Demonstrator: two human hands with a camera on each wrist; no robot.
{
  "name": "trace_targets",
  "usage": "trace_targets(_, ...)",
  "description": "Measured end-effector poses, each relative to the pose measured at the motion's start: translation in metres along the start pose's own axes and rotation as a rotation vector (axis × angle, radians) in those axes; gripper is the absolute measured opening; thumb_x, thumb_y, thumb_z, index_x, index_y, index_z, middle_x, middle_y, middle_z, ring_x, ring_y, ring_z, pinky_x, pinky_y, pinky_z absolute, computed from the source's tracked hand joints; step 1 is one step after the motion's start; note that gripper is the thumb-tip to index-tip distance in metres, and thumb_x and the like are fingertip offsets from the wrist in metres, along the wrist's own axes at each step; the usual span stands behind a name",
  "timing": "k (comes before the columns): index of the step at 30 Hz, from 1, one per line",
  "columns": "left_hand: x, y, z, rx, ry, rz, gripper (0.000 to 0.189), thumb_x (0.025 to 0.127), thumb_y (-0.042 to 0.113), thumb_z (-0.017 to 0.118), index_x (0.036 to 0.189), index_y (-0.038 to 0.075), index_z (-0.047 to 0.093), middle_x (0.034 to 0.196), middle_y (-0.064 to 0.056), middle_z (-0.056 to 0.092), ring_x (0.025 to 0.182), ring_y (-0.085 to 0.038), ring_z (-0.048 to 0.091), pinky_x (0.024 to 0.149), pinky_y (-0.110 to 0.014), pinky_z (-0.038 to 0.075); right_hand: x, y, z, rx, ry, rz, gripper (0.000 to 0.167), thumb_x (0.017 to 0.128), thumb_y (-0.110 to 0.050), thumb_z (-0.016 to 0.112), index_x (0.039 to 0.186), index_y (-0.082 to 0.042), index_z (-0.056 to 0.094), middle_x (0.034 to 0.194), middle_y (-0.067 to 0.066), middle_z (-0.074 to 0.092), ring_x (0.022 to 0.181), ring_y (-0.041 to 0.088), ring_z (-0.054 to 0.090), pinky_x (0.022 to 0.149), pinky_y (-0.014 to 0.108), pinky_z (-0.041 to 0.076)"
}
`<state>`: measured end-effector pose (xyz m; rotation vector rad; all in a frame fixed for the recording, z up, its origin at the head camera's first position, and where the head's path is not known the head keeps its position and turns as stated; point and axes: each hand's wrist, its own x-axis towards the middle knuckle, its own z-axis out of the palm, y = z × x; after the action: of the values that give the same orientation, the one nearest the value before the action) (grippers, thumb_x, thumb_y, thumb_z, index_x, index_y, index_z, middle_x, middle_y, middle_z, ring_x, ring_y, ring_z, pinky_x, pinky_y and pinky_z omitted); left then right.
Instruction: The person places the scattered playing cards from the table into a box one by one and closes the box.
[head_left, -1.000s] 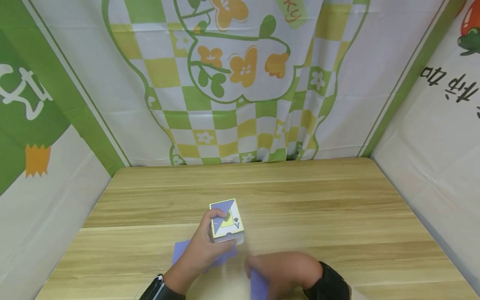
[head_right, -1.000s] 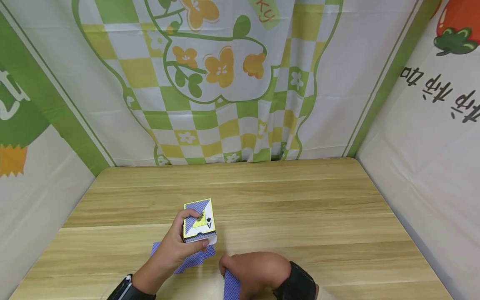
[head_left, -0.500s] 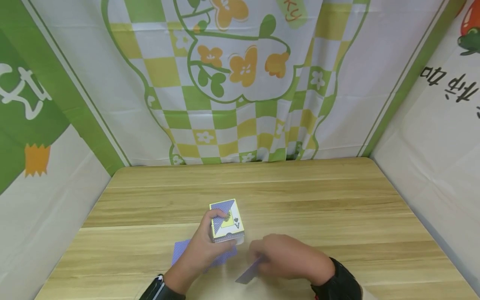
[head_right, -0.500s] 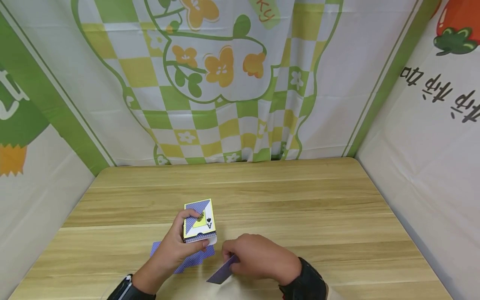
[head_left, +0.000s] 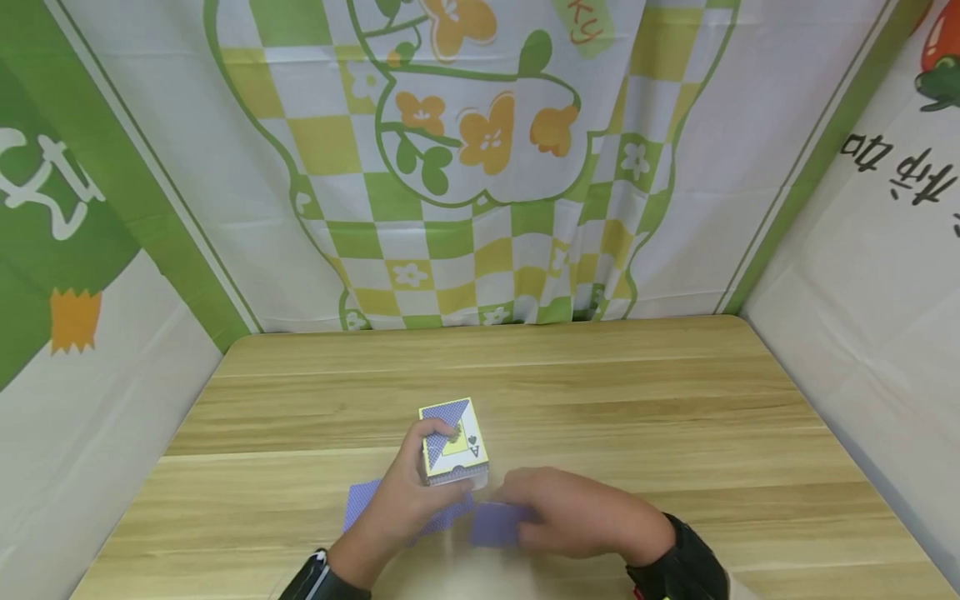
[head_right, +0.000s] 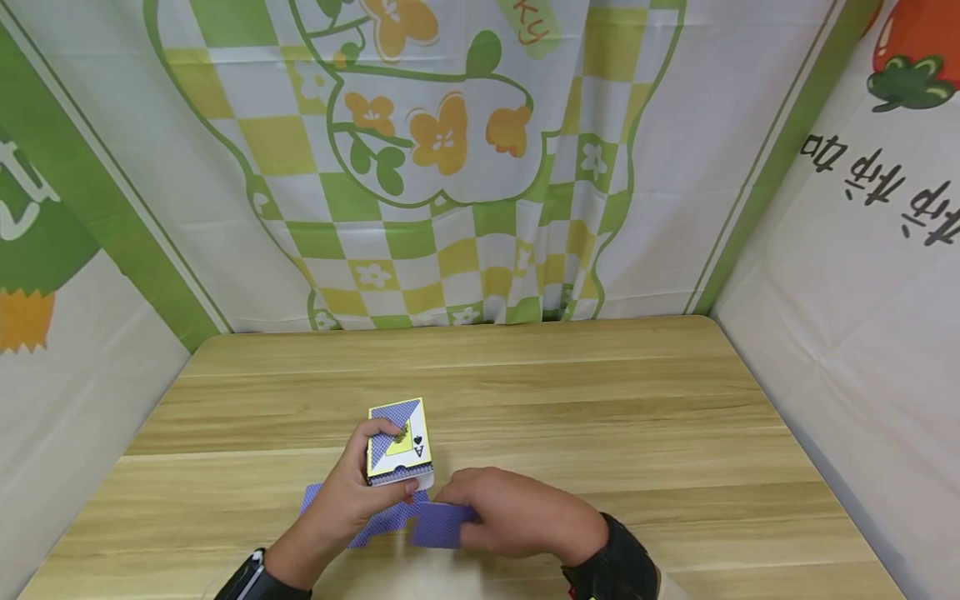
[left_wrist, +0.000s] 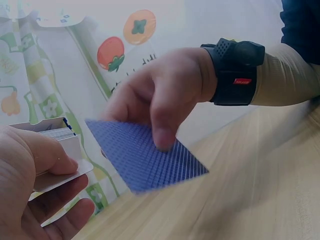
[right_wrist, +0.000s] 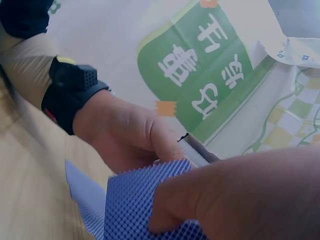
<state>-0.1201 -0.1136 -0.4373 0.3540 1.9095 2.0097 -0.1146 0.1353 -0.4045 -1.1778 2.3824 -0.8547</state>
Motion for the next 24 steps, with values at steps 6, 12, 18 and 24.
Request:
trace_targets(6, 0.0004, 0.0001, 0.0006, 0.002, 0.013, 0.013, 0.067, 0.084, -0.007, 0.068, 0.134, 0.016, 0.029, 0.134, -0.031, 0.04, 0.107, -0.031, 0.064, 0.084, -0.034, 0.058, -0.0005, -0.0019, -0.0013, 0.287, 0.013, 0.028, 0.027, 0.093, -0.008, 0.063, 0.117, -0.021, 0.069, 0.098, -0.014, 0.065, 0.084, -0.001, 0.059, 0.073, 0.021, 0.054)
trace_targets(12, -0.0004, 0.0014, 0.0025, -0.027, 0.026, 0.022, 0.069, 0.083, -0.01, 0.068, 0.133, 0.016, 0.029, 0.124, -0.024, 0.047, 0.096, -0.028, 0.066, 0.076, -0.032, 0.059, 0.0023, -0.0077, 0.0007, 0.514, 0.034, 0.15, 0.012, 0.1, -0.024, 0.062, 0.109, -0.016, 0.065, 0.08, -0.007, 0.066, 0.06, 0.005, 0.058, 0.051, 0.023, 0.05)
trace_targets(18, -0.0002, 0.003, 0.0045, -0.003, 0.069, -0.012, 0.073, 0.081, -0.008, 0.072, 0.134, 0.017, 0.029, 0.122, -0.023, 0.047, 0.097, -0.029, 0.064, 0.078, -0.031, 0.057, 0.0046, -0.0069, 0.0041, 0.622, 0.042, 0.19, 0.015, 0.1, -0.027, 0.062, 0.107, -0.013, 0.063, 0.071, -0.004, 0.064, 0.053, 0.007, 0.054, 0.046, 0.021, 0.043)
trace_targets(24, 0.0002, 0.0027, 0.0054, -0.014, 0.097, 0.02, 0.074, 0.078, -0.013, 0.069, 0.134, 0.012, 0.029, 0.115, -0.022, 0.053, 0.095, -0.027, 0.064, 0.077, -0.03, 0.058, 0.0062, -0.0081, 0.0061, 0.715, 0.031, 0.201, 0.022, 0.102, -0.03, 0.06, 0.113, -0.011, 0.063, 0.069, 0.002, 0.064, 0.051, 0.009, 0.049, 0.044, 0.02, 0.035)
